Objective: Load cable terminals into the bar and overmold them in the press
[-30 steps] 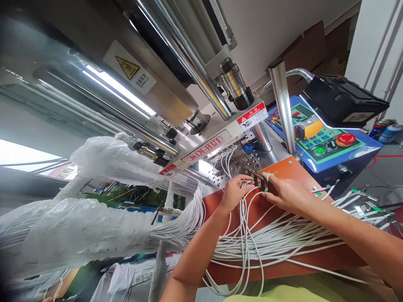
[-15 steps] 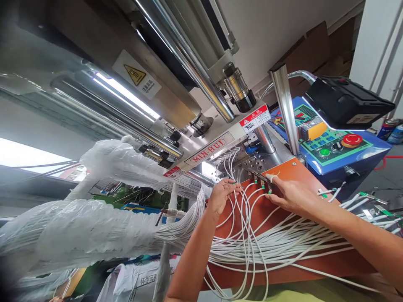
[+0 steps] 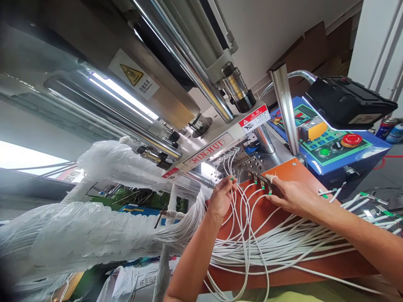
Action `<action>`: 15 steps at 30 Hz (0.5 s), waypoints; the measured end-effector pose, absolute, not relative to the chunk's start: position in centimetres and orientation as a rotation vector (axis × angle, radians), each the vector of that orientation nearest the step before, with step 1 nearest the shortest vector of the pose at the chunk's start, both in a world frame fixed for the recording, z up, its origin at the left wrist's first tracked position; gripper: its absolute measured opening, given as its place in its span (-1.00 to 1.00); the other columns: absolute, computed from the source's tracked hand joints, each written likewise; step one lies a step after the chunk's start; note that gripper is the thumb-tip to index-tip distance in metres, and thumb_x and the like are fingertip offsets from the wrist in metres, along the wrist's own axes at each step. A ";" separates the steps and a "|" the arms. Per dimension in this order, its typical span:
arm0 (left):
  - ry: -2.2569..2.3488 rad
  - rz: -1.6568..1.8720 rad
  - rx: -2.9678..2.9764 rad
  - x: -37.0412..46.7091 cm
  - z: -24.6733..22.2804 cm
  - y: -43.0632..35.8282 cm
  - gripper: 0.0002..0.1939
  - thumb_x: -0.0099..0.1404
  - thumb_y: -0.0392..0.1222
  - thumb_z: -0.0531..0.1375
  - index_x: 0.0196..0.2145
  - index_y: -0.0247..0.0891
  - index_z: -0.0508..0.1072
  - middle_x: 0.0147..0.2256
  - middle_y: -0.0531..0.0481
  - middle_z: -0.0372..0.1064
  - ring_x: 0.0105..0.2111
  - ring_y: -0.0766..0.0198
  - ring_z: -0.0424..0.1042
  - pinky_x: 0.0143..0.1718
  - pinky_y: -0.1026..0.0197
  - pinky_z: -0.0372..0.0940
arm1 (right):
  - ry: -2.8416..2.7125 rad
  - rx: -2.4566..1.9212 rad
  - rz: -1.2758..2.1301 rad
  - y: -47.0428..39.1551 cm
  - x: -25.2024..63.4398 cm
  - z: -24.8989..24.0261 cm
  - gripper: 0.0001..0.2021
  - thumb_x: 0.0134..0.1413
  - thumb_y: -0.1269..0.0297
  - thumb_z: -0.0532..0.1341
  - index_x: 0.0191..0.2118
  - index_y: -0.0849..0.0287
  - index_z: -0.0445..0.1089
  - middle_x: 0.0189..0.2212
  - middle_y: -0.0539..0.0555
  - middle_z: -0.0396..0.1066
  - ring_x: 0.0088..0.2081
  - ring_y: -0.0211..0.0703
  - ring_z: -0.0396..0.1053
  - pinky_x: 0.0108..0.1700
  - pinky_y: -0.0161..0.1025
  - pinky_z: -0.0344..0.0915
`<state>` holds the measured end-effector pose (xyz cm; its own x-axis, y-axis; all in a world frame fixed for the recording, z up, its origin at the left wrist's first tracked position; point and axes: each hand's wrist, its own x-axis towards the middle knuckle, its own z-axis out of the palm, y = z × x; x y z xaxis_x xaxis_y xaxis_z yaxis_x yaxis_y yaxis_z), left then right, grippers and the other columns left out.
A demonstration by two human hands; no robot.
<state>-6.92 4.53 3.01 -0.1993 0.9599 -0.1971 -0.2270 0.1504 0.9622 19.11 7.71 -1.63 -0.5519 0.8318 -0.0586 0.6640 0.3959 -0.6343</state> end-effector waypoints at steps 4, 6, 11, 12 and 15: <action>1.485 1.283 1.106 -6.7 1.6 5.4 -0.79 0.10 -0.11 0.44 -0.31 -0.23 0.65 -0.30 -0.05 0.61 -0.32 0.27 0.53 -0.13 0.15 0.45 | -2.391 -1.306 0.865 7.7 19.1 -1.7 -0.46 0.31 -0.10 0.00 0.26 0.06 0.22 -0.34 0.11 0.56 -0.34 0.10 0.54 -0.37 -0.17 0.26; 1.570 1.224 1.384 -6.5 0.9 5.9 -0.91 0.17 -0.17 0.39 -0.34 -0.20 0.66 -0.30 -0.05 0.62 -0.27 0.22 0.56 -0.12 0.12 0.46 | -2.393 -1.306 0.854 7.7 19.1 -1.7 -0.45 0.31 -0.09 0.01 0.29 0.04 0.19 -0.33 0.10 0.57 -0.34 0.10 0.54 -0.38 -0.17 0.26; 1.567 1.121 1.835 -5.7 -0.1 6.6 -0.87 0.26 -0.33 0.29 -0.34 -0.16 0.67 -0.29 -0.06 0.62 -0.26 0.19 0.58 -0.11 0.09 0.48 | -2.424 -1.331 0.845 7.6 19.1 -1.5 -0.45 0.32 -0.08 0.00 0.30 0.05 0.19 -0.31 0.11 0.57 -0.28 0.13 0.57 -0.34 -0.16 0.28; 1.563 1.119 1.861 -5.5 -0.3 6.8 -0.86 0.27 -0.34 0.29 -0.33 -0.17 0.66 -0.29 -0.06 0.62 -0.25 0.18 0.58 -0.11 0.09 0.48 | -2.430 -1.331 0.846 7.6 19.1 -1.5 -0.45 0.32 -0.08 0.00 0.30 0.06 0.19 -0.31 0.11 0.58 -0.27 0.14 0.57 -0.34 -0.16 0.28; 1.571 1.115 1.888 -5.3 -0.9 7.0 -0.85 0.28 -0.35 0.28 -0.32 -0.17 0.66 -0.29 -0.07 0.62 -0.25 0.18 0.59 -0.11 0.08 0.49 | -2.431 -1.333 0.830 7.7 19.1 -1.5 -0.45 0.31 -0.08 0.00 0.30 0.06 0.20 -0.30 0.12 0.58 -0.25 0.15 0.57 -0.33 -0.15 0.29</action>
<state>-5.29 6.98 -0.90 0.0292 0.9534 0.3003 0.5982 -0.2574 0.7589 19.08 7.68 -1.45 -0.5519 0.8321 -0.0542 0.6916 0.4205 -0.5873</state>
